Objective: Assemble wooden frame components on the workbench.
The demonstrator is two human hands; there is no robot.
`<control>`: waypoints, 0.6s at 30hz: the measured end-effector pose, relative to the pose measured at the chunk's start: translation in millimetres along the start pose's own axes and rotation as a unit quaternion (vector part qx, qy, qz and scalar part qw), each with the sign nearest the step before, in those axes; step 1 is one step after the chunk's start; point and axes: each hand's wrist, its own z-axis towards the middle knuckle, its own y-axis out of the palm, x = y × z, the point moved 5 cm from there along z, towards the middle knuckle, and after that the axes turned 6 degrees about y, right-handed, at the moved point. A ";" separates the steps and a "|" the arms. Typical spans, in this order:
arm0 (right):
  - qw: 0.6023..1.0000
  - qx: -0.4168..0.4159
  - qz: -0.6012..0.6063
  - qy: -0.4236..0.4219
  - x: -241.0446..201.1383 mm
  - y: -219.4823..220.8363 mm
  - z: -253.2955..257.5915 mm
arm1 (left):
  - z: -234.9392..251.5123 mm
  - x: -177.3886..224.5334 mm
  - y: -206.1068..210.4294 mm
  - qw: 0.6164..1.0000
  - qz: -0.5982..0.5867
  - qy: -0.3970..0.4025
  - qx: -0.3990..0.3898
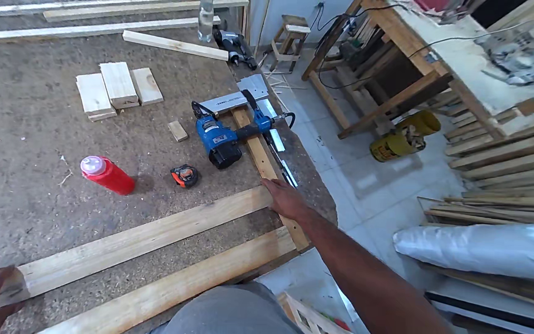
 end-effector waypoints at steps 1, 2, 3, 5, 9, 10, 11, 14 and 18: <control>1.000 -0.002 -0.002 0.000 0.3 0.5 0.8 | 0.2 -1.3 0.8 1.000 0.001 0.002 0.001; 1.000 -0.005 -0.008 0.000 -0.3 0.4 1.9 | 0.6 -2.7 1.5 1.000 0.003 0.002 0.002; 1.000 -0.007 -0.018 -0.003 -1.4 -0.7 2.9 | 0.7 -2.8 1.4 1.000 0.006 0.002 0.002; 0.999 -0.008 -0.037 -0.015 -2.1 -2.5 4.3 | -1.0 0.9 -1.3 1.000 0.010 0.001 -0.003; 0.999 -0.009 -0.044 -0.026 3.1 0.5 -2.2 | -6.4 5.5 -1.7 1.000 0.010 0.006 -0.010; 0.999 -0.011 -0.044 -0.026 3.6 0.8 -4.4 | -6.5 5.0 -0.8 1.000 0.013 0.008 -0.010; 0.999 -0.011 -0.040 -0.026 3.7 1.0 -6.2 | -6.7 5.2 -0.1 1.000 0.016 0.010 -0.009; 0.999 -0.012 -0.038 -0.030 2.9 2.9 -7.3 | -5.9 4.8 1.8 1.000 0.021 0.013 -0.005; 0.998 -0.024 -0.048 -0.018 -1.8 -0.3 -7.2 | -4.7 10.1 2.4 0.999 0.034 -0.003 -0.022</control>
